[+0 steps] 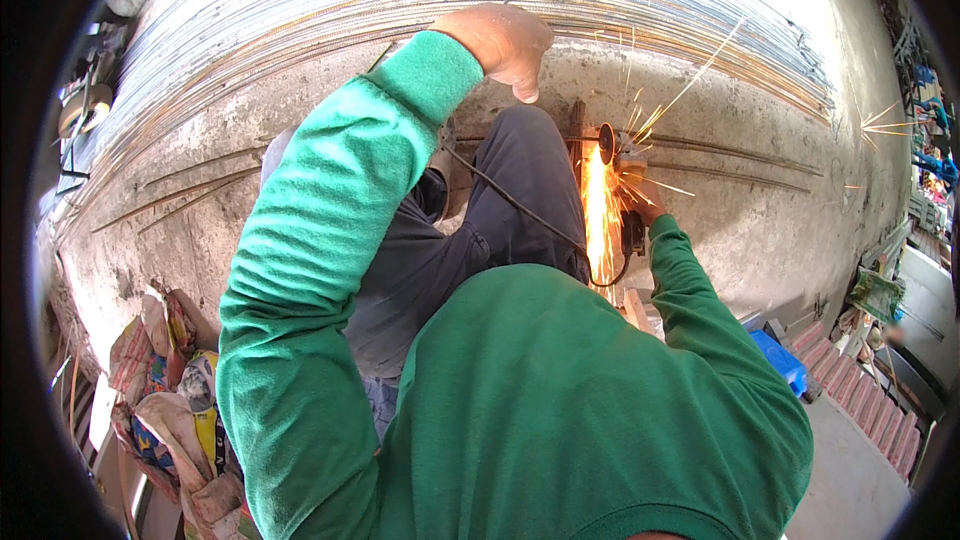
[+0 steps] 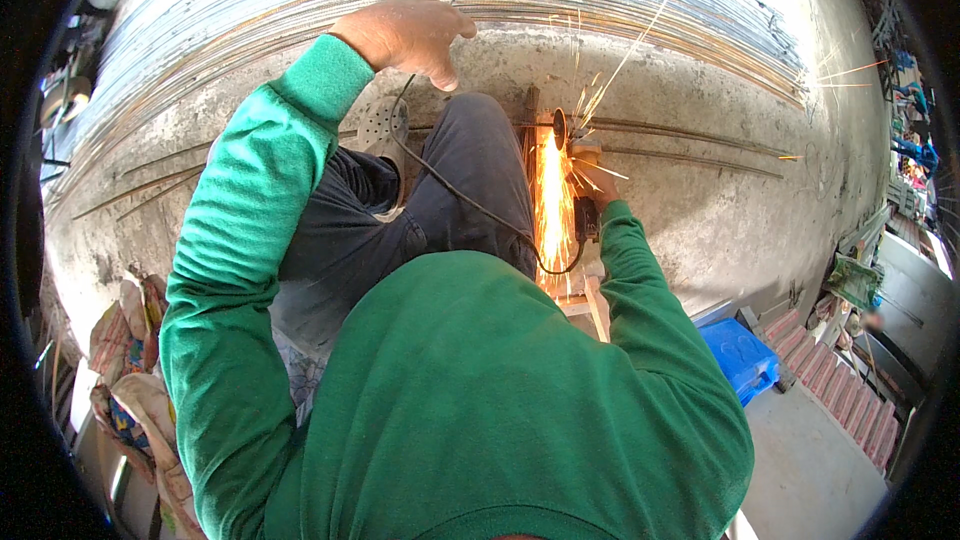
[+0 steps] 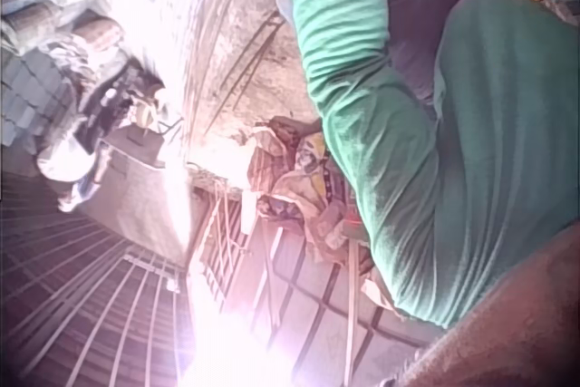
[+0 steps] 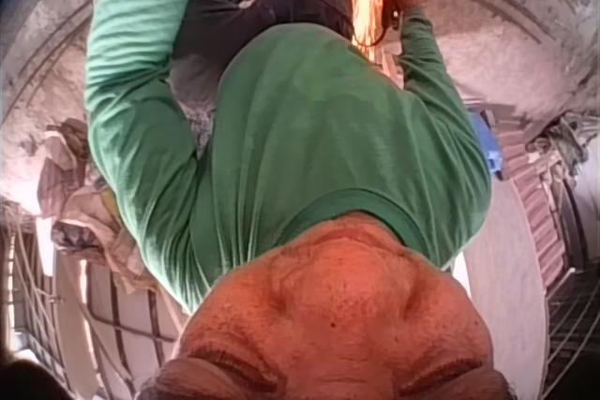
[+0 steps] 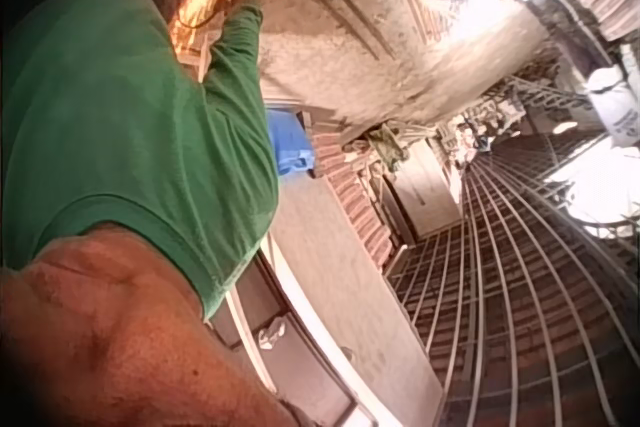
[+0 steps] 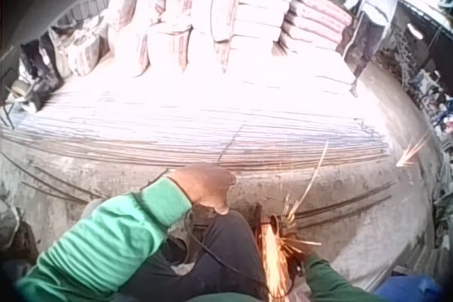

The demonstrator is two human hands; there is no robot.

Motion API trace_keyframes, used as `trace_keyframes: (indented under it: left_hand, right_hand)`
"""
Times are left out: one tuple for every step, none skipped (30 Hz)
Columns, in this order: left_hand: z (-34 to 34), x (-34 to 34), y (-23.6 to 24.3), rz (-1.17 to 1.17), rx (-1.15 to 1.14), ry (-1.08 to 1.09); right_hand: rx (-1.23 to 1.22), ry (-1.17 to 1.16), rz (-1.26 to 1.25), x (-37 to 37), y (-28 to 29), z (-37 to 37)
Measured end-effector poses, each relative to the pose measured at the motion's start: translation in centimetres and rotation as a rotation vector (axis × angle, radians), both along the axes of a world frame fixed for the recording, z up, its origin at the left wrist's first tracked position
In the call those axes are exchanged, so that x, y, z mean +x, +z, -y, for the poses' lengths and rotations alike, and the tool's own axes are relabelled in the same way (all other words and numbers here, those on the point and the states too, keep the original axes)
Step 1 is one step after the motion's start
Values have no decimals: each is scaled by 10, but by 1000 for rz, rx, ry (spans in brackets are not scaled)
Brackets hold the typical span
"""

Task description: The person sits on the floor and uses an angle grinder to cut several long metal rods. Sparks fly as the grinder cuts through the metal. The person repositions the rods between cuts and places the cut pieces on the floor.

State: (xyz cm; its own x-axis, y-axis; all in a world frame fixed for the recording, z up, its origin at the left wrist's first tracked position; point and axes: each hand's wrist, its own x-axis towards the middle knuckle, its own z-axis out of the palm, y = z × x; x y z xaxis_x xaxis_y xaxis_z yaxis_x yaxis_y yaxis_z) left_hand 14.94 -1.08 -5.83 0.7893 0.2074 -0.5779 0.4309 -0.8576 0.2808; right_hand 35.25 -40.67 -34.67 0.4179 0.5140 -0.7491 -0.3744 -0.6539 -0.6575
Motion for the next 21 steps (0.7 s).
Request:
trace_keyframes:
  left_hand:
    - [-1, -1, 0, 12, -7, 1]
    - [-1, -2, 0, 25, -15, 2]
    - [-1, -1, -1, 32, -13, -4]
    - [-2, -1, -3, 39, -10, -9]
    - [-2, -1, -4, 42, -7, -13]
    - [-1, -2, -4, 34, -3, -4]
    - [-1, -3, -4, 25, 2, 6]
    - [0, -3, -3, 18, 7, 16]
    - [0, -3, -2, 7, 7, 18]
    - [0, -3, -1, -6, 8, 21]
    - [-1, -4, 0, -14, 6, 25]
    - [0, -1, 0, -3, 4, 9]
    - [0, 1, -1, 15, -2, -4]
    - [0, 2, -1, 13, 3, -8]
    - [0, 2, -1, 13, 3, -10]
    - [1, 3, -1, 16, 2, -14]
    - [0, 1, -2, 1, 10, -6]
    - [0, 1, -2, -1, 6, -4]
    - [0, 0, -1, -1, 2, -2]
    - [-2, -5, -1, -21, 8, 19]
    - [-2, -7, -1, -26, 9, 27]
  right_hand:
    - [-31, 23, 59, 0, -5, 2]
    - [-61, 46, 118, 0, -10, 3]
    - [-92, 69, 178, 0, -13, 3]
    - [-74, 126, 185, 4, -19, 4]
    - [-53, 184, 189, 4, -21, 1]
    - [-82, 167, 164, 7, -21, 0]
    - [-111, 151, 137, 9, -21, -2]
    - [-142, -23, 132, 1, -24, -6]
    - [-122, 5, 100, 3, -28, -4]
    - [-101, 35, 66, 4, -30, -3]
    - [-84, 65, 38, 9, -39, 4]
    - [-5, 184, 233, 15, -52, 19]
    - [66, 309, 433, 23, -67, 34]
    - [94, 413, 512, 26, -70, 37]
    - [122, 510, 599, 30, -72, 40]
    - [87, 578, 585, 36, -71, 46]
    - [18, 497, 498, 29, -70, 35]
    - [-55, 403, 417, 22, -64, 27]
    - [-127, 304, 345, 16, -57, 19]
    - [-139, 185, 218, 2, -35, -6]
    - [-167, 50, 107, -5, -14, -17]
